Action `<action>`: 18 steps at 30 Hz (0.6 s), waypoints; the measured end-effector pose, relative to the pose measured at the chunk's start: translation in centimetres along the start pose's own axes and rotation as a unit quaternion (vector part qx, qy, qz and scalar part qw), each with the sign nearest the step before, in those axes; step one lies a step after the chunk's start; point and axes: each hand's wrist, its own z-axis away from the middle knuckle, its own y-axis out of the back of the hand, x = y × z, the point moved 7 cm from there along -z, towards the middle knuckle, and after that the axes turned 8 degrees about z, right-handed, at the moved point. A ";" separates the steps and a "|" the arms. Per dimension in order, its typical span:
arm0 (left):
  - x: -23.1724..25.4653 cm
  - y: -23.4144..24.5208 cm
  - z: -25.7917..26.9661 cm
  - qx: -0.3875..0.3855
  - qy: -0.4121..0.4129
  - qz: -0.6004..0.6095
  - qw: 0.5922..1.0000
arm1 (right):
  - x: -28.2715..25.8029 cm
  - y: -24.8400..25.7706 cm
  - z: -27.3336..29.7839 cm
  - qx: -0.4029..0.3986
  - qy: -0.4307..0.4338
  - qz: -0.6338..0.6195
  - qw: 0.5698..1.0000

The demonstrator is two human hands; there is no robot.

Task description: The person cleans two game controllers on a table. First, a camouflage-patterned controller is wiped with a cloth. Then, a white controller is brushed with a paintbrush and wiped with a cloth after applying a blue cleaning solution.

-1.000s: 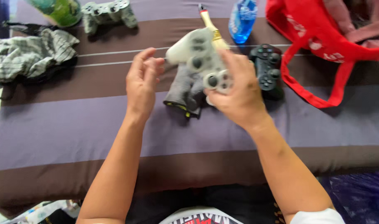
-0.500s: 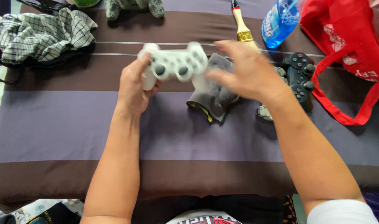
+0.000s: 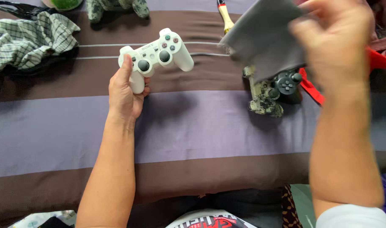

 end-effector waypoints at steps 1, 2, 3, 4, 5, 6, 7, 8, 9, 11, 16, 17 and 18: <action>-0.3 -0.3 0.1 0.001 0.003 -0.008 1.000 | -0.8 2.0 0.5 0.002 0.043 0.014 0.999; -0.5 -0.5 0.2 0.001 0.005 -0.016 1.000 | -1.1 3.1 1.0 0.011 0.054 0.034 0.998; -0.5 -0.9 0.2 -0.003 0.004 -0.035 0.999 | -1.4 4.1 1.5 0.020 0.065 0.053 0.996; -0.8 -1.3 0.2 -0.006 0.002 -0.055 0.998 | -1.0 4.6 1.9 0.035 0.041 0.080 0.995; -1.0 -1.6 0.2 -0.009 0.000 -0.074 0.997 | -1.3 4.6 2.4 0.036 0.065 0.160 0.984; -1.0 -1.9 0.3 -0.017 -0.002 -0.087 0.996 | -1.6 4.3 2.9 0.041 0.088 0.237 0.967; -1.1 -2.1 0.4 -0.025 -0.004 -0.101 0.995 | -1.7 2.8 3.5 0.024 0.105 0.307 0.946; -1.2 -2.3 0.5 -0.032 -0.007 -0.114 0.993 | -1.7 1.4 4.0 0.009 0.125 0.373 0.919; -1.3 -2.4 0.5 -0.038 -0.005 -0.122 0.992 | -1.0 0.0 4.4 -0.016 0.098 0.376 0.921; -1.4 -2.6 0.7 -0.050 -0.004 -0.136 0.989 | 0.1 -2.5 5.2 -0.066 0.051 0.377 0.923; -1.5 -2.5 0.5 -0.067 0.000 -0.127 0.990 | 2.1 -5.6 3.0 -0.095 -0.044 0.315 0.943; -1.6 -2.4 0.4 -0.070 0.002 -0.126 0.990 | 2.5 -6.2 1.8 -0.079 -0.056 0.308 0.947; -1.6 -2.3 0.3 -0.069 0.001 -0.125 0.990 | 2.8 -7.5 0.3 -0.080 -0.044 0.310 0.946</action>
